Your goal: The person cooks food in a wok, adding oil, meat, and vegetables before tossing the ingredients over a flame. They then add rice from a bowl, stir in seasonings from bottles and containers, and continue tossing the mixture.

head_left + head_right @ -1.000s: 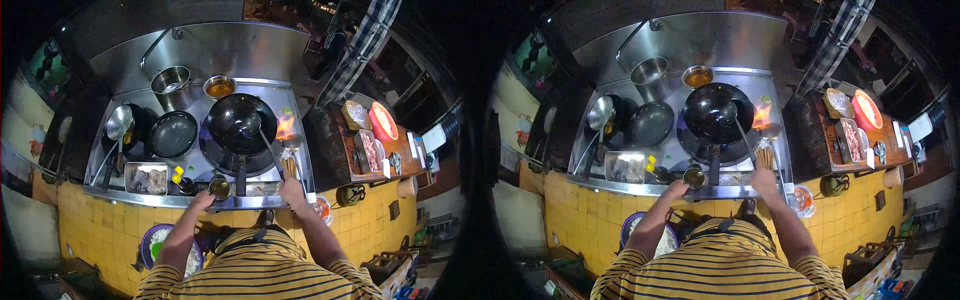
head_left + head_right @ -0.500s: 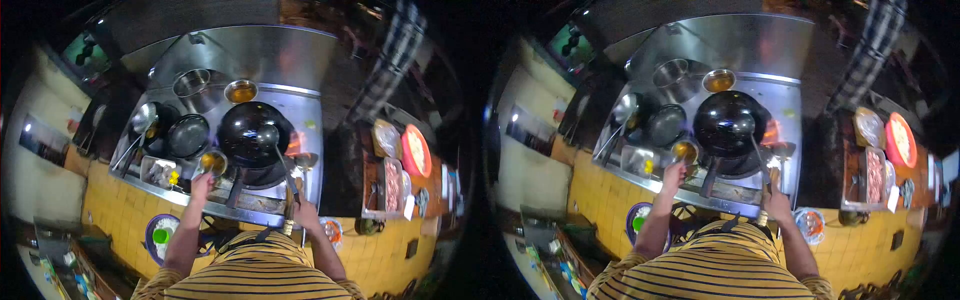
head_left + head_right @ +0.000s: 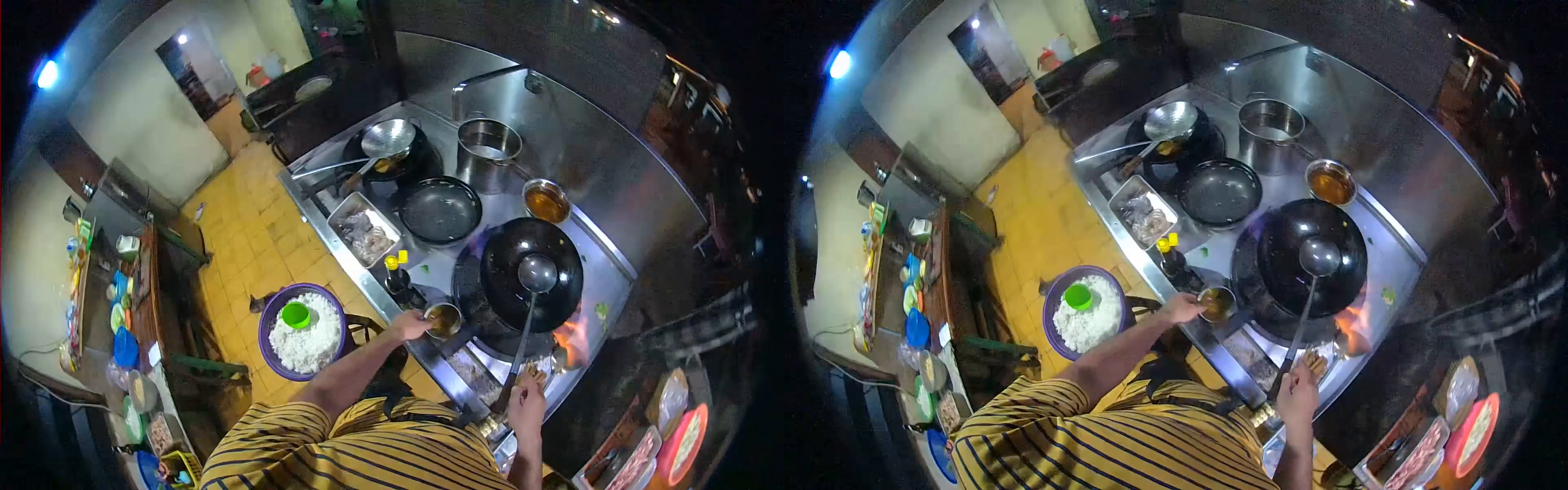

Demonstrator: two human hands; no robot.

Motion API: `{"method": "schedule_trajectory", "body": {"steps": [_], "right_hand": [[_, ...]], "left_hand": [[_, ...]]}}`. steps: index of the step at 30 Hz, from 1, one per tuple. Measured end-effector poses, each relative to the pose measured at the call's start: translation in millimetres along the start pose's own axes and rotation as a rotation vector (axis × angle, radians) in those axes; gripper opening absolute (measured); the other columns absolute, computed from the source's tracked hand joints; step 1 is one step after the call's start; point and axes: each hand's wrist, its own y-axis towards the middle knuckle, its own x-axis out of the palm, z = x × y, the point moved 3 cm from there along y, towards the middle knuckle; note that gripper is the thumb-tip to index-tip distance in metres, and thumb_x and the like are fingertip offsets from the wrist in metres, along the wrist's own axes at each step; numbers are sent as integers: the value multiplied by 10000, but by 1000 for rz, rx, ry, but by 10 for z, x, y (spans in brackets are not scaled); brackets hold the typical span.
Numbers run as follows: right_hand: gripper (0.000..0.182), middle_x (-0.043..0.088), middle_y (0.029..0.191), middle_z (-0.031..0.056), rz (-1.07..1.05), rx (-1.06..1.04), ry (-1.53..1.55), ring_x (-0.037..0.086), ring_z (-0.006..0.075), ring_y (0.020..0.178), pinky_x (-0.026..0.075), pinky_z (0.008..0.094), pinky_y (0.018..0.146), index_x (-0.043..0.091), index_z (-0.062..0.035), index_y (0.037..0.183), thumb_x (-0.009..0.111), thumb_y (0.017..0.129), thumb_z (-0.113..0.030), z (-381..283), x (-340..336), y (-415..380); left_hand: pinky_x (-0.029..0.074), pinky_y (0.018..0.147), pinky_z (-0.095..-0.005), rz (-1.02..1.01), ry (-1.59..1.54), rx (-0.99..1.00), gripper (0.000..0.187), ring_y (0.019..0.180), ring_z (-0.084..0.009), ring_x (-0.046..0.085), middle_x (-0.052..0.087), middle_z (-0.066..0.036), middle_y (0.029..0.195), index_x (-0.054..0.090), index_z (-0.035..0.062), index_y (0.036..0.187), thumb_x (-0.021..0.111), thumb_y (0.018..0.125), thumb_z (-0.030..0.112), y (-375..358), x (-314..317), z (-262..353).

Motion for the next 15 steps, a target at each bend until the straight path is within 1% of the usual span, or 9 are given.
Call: {"method": "schedule_trajectory", "body": {"steps": [2,4,7,8,9,10,11,13,15], "right_hand": [[353,658,877,191,-100,48,114,653,304,796,509,397,719,570,-9,1187,601,851,-112,-512,-29,213],[253,676,890,129,-250,12,236,651,160,773,505,287,700,630,-15,1112,596,891,-134,-1140,106,421],[200,688,882,118,-403,-163,360,668,150,803,518,249,701,649,-17,1067,584,908,-119,-2360,477,737],[201,689,894,126,-497,-207,369,675,175,804,522,271,706,649,-15,1063,583,904,-118,-2738,654,854],[201,690,906,134,-592,-247,380,682,200,805,525,292,710,650,-13,1059,583,900,-117,-3070,849,958],[201,687,916,148,-587,-402,347,683,236,812,525,316,720,651,-10,1044,583,894,-124,-3309,1149,1084],[201,684,927,161,-582,-558,317,683,272,818,524,339,730,652,-6,1029,583,889,-132,-3479,1541,1225],[217,676,930,192,-758,-430,241,667,328,853,512,371,766,656,0,997,559,890,-163,-3730,2409,1549],[252,673,923,212,-713,-407,37,653,365,892,507,413,793,662,8,986,508,882,-161,-3683,3444,2020]], "left_hand": [[504,860,-434,-73,-11,8,506,1011,-385,627,669,-221,1020,684,52,1042,588,792,480,83,-48,-9],[497,878,-438,-179,175,88,525,1015,-373,630,675,-203,1016,684,47,1032,573,807,508,306,57,-181],[497,870,-433,-53,86,175,576,1017,-358,633,670,-196,1040,635,56,1130,572,825,540,393,90,-432],[497,870,-433,-64,65,181,576,1017,-358,633,670,-196,1040,635,56,1130,572,825,540,369,90,-573],[498,862,-428,-72,-333,471,567,1007,-358,636,663,-200,1053,594,58,1180,565,853,520,242,16,-662],[499,855,-423,-74,-737,751,561,997,-357,639,656,-205,1067,553,60,1230,558,881,499,100,-101,-784],[499,855,-423,-82,-752,749,561,997,-357,639,656,-205,1067,553,60,1230,558,881,499,5,-169,-963],[497,856,-389,-143,-377,499,501,1002,-330,643,652,-187,1087,513,67,1273,561,917,415,-189,-345,-1355],[496,852,-362,-147,-511,132,436,959,-291,655,663,-162,1045,565,55,1211,560,932,390,-568,-839,-1561]]}}
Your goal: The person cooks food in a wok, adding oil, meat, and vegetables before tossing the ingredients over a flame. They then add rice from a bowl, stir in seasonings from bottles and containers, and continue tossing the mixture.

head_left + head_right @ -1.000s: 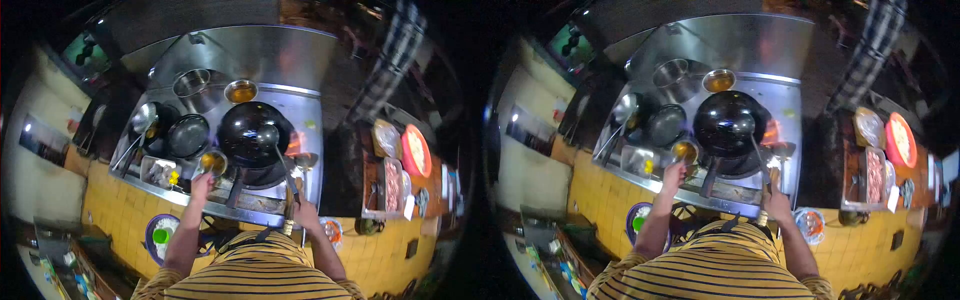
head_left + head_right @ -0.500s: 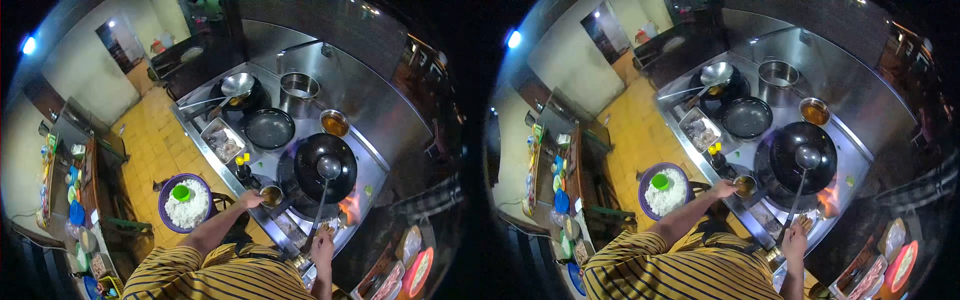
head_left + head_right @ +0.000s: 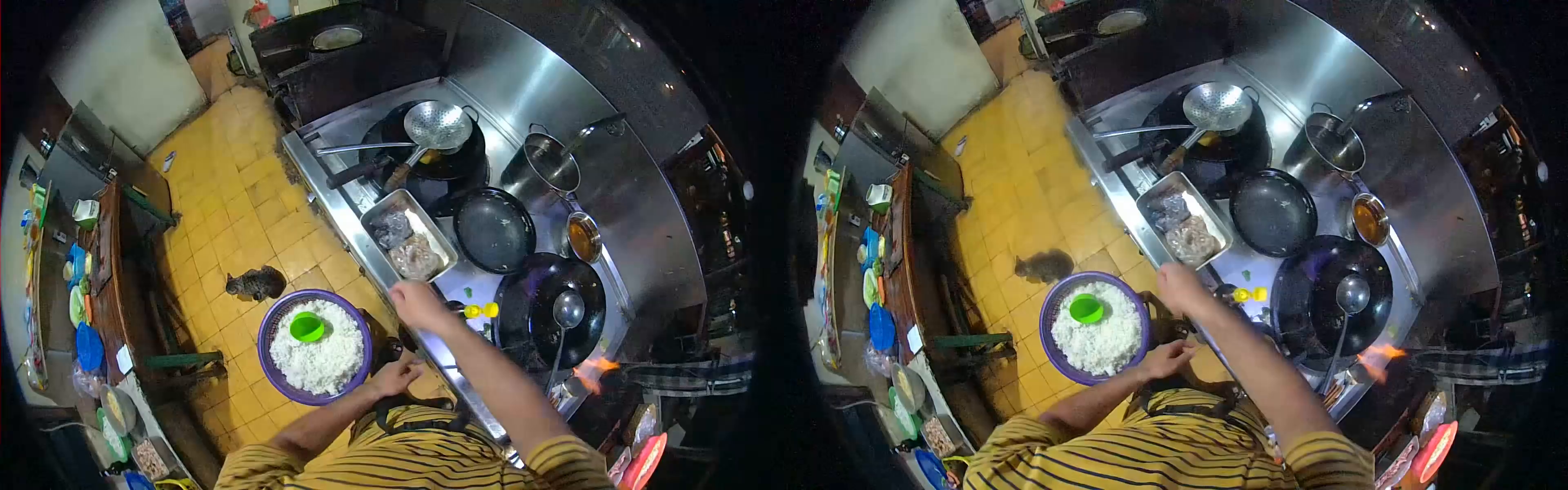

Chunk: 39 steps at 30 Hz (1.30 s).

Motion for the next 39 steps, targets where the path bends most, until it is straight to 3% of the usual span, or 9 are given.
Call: {"method": "schedule_trajectory", "body": {"steps": [3,9,13,16,18,21,22,25,39], "right_hand": [[265,644,1056,239,-111,303,-307,622,378,1004,495,439,875,670,-8,1016,583,782,-98,479,218,913],[377,580,1236,215,-197,153,-825,580,380,1106,441,474,966,586,-55,1223,392,944,-218,1308,626,1435],[275,651,1063,219,-116,288,-639,659,357,906,529,422,790,633,-41,1088,508,862,-137,1408,383,1667],[256,672,960,201,-489,155,-699,668,272,719,538,383,666,622,-28,1066,534,829,-67,1481,244,1774],[140,690,814,155,153,682,355,654,360,723,526,418,688,651,-17,900,604,828,-128,1620,41,1718],[93,677,795,160,250,660,439,643,319,701,520,362,687,634,-30,757,633,802,-112,1524,84,1665],[98,678,834,206,176,400,-125,668,324,770,531,370,716,667,-32,764,641,781,-125,1545,124,1677],[156,677,902,238,-155,361,-739,670,354,877,535,407,772,701,-30,852,651,763,-149,1580,384,1681],[254,670,972,223,5,276,-618,651,373,941,519,430,842,675,-10,1018,533,824,-92,1400,689,1570]], "left_hand": [[502,796,-338,125,-211,-30,412,865,-228,648,667,-159,968,591,37,1160,549,946,386,-259,-378,-792],[461,615,-249,528,-637,-189,290,681,-98,555,608,-23,781,617,18,1056,537,966,282,-870,-971,-1336],[436,596,-244,559,-690,-336,316,651,-88,522,584,-13,739,639,14,995,492,984,294,-1068,-926,-1611],[445,626,-278,656,-578,-295,343,662,-108,535,606,-20,735,645,-3,968,479,989,297,-1115,-952,-1778],[463,651,-307,750,-547,-303,332,693,-149,567,634,-73,759,635,-20,979,484,979,276,-1107,-899,-2038],[469,654,-351,898,-308,-248,321,680,-215,590,630,-148,749,624,-34,938,494,964,258,-1116,-952,-2078],[464,650,-360,917,-258,-260,318,682,-233,594,624,-159,747,619,-35,918,492,962,252,-1126,-952,-2100],[454,640,-379,906,-263,-312,307,686,-274,596,605,-180,737,608,-33,875,482,960,233,-1106,-830,-2246],[447,623,-327,838,-371,-321,286,653,-170,547,593,-106,696,624,-27,913,482,971,214,-946,-752,-2136]]}}
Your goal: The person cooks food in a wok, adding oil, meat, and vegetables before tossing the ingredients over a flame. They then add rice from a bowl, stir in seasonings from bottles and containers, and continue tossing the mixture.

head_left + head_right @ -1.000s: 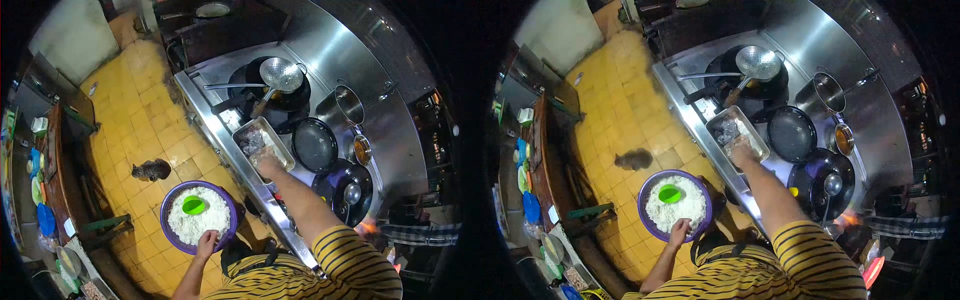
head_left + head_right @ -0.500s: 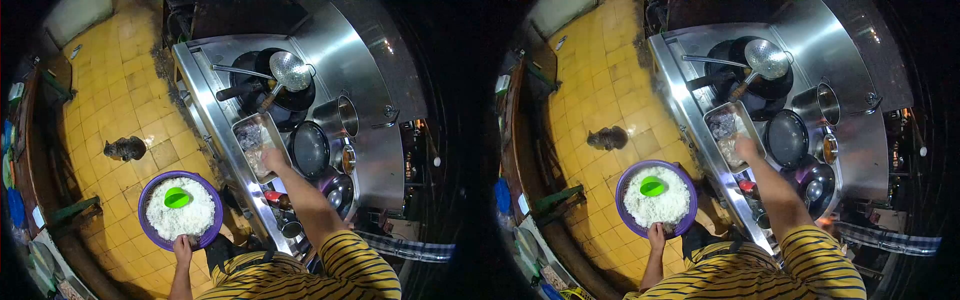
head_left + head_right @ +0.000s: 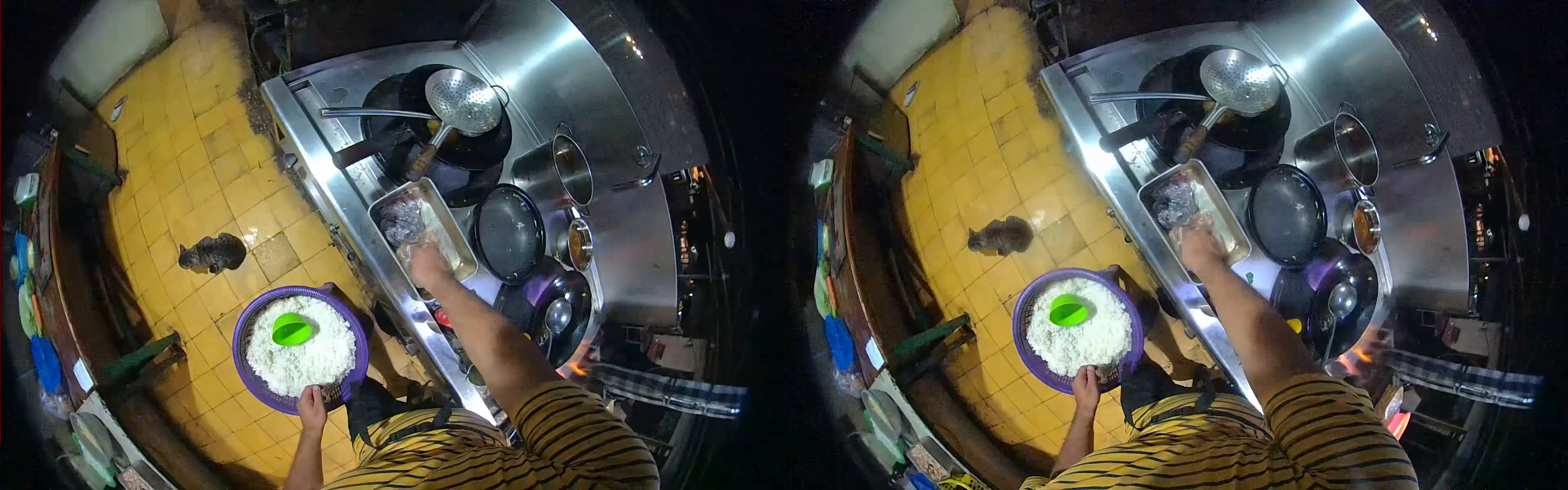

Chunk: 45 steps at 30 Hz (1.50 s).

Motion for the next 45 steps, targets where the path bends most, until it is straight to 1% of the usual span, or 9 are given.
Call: {"method": "schedule_trajectory", "body": {"steps": [8,13,22,28,35,37,40,41,45], "right_hand": [[211,670,878,206,-210,-147,-32,648,388,820,522,437,757,717,-92,914,582,752,-98,290,-85,328],[56,692,811,101,-218,268,813,646,182,629,543,326,587,697,-46,842,679,795,-71,452,-529,99],[200,636,953,94,-463,142,1529,647,180,809,547,283,709,595,14,1026,669,846,-28,653,-1486,-469],[194,659,929,116,-77,207,1360,642,160,797,521,273,666,611,2,1030,661,878,-107,1793,-2463,-2094],[251,673,859,109,256,678,1329,659,177,719,530,283,661,641,3,1013,695,820,-149,3518,-1108,-3101],[198,661,757,120,355,775,703,668,187,683,550,295,584,657,12,971,621,778,34,3871,-848,-3088],[156,666,719,124,327,854,686,656,199,588,541,301,528,679,13,886,642,737,40,4016,-856,-3059],[103,667,714,116,303,680,343,645,197,546,537,311,500,677,6,818,638,733,50,3920,-1047,-3096],[144,655,705,123,457,807,711,650,188,586,539,295,515,644,34,865,663,725,64,4259,-961,-3253]], "left_hand": [[442,614,-290,-45,-47,-36,315,656,-125,538,597,-67,703,627,-32,913,484,981,241,27,19,55],[433,581,-274,-71,10,23,318,626,-105,530,591,-47,694,624,-19,947,474,988,259,11,-18,336],[412,529,-280,-115,29,162,319,557,-104,499,564,-40,644,632,7,927,461,988,270,199,39,617],[387,548,-255,-205,42,163,305,591,-87,466,532,-16,659,622,11,935,453,999,257,355,104,595],[343,495,-219,-337,83,226,268,545,-52,421,503,10,650,606,25,941,448,1001,233,428,292,946],[347,503,-219,-345,90,245,271,553,-54,427,503,9,652,606,24,941,448,1000,236,510,327,1041],[364,546,-217,-330,111,277,281,585,-63,447,509,2,662,609,17,940,459,990,250,608,340,1125],[363,540,-215,-330,72,262,278,579,-63,444,506,4,658,609,20,939,464,989,252,612,349,1127],[360,520,-210,-330,78,251,275,562,-57,433,500,12,648,607,28,935,474,990,263,542,377,1146]]}}
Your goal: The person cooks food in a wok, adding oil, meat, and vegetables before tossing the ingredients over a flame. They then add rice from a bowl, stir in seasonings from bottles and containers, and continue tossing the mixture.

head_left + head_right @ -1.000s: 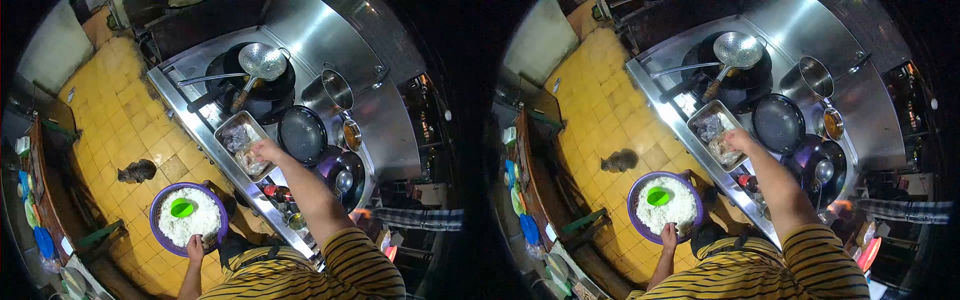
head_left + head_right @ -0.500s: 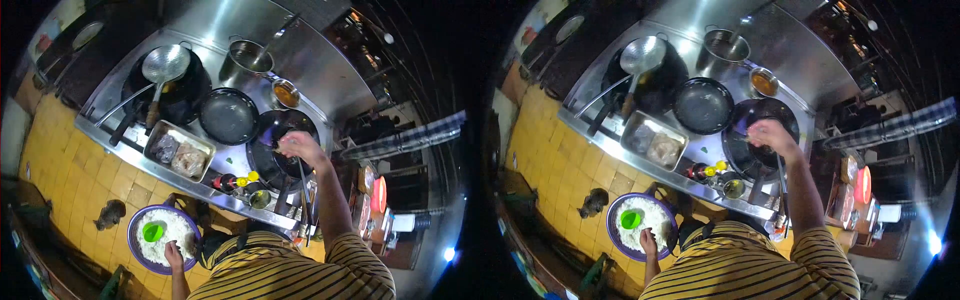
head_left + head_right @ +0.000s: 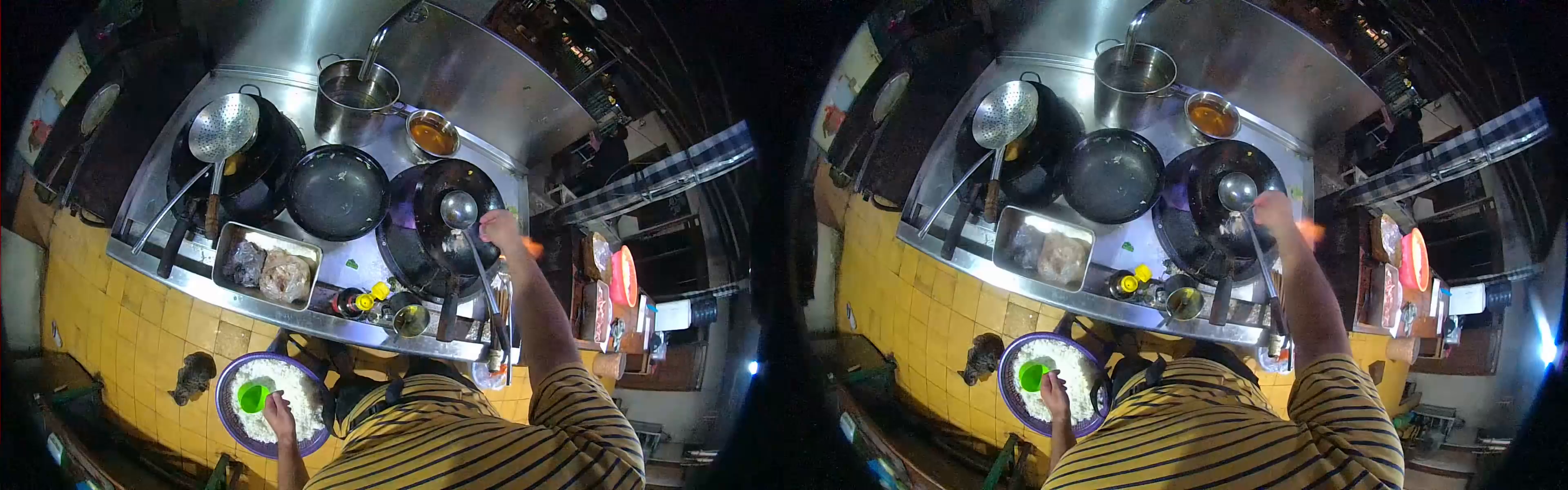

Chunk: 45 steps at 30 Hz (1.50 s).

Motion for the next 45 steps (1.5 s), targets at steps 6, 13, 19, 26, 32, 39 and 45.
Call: {"method": "schedule_trajectory", "body": {"steps": [6,13,19,26,32,39,45], "right_hand": [[204,658,741,125,2,183,330,642,176,586,530,279,499,615,60,931,694,743,52,-265,-254,-271],[102,648,764,87,20,-31,512,633,168,646,528,282,589,641,24,866,648,795,-50,-723,-384,-285],[224,646,842,71,-577,-265,472,618,136,761,504,272,723,623,26,1016,636,802,-40,-3069,372,-935],[180,680,886,180,-789,-876,-272,667,316,845,519,382,759,704,-50,878,692,707,-104,-3600,2982,-1242],[169,663,919,220,-723,-1008,-523,642,375,902,510,433,812,692,1,838,599,735,-96,-4169,3812,-1509],[165,633,1063,267,-604,-899,-1024,657,371,923,546,449,749,687,9,880,542,817,-37,-4070,4527,-1598],[349,597,1088,258,-596,-929,-987,636,365,994,539,446,803,557,15,1176,585,849,-106,-4011,4525,-1357]], "left_hand": [[358,512,-207,-17,-70,1,289,560,-51,434,500,13,644,608,23,944,471,994,272,-52,68,-31],[361,510,-210,60,-96,-24,285,563,-55,441,510,2,646,608,14,944,457,996,251,-106,-38,-73],[426,570,-253,108,-17,-56,295,591,-98,506,568,-37,680,636,5,964,466,984,245,-177,-174,-113],[424,559,-244,221,-99,-109,303,588,-94,515,576,-40,670,636,7,968,475,981,264,-363,-290,-294],[430,559,-283,477,-84,-234,293,576,-111,515,550,-51,616,631,-9,875,485,961,230,-888,-567,-431],[380,516,-272,553,-101,-303,315,567,-92,461,516,-8,624,530,7,737,487,966,219,-1186,-545,-1048],[382,548,-267,498,-137,-352,277,626,-76,454,523,8,662,590,9,806,489,976,203,-1106,-393,-878]]}}
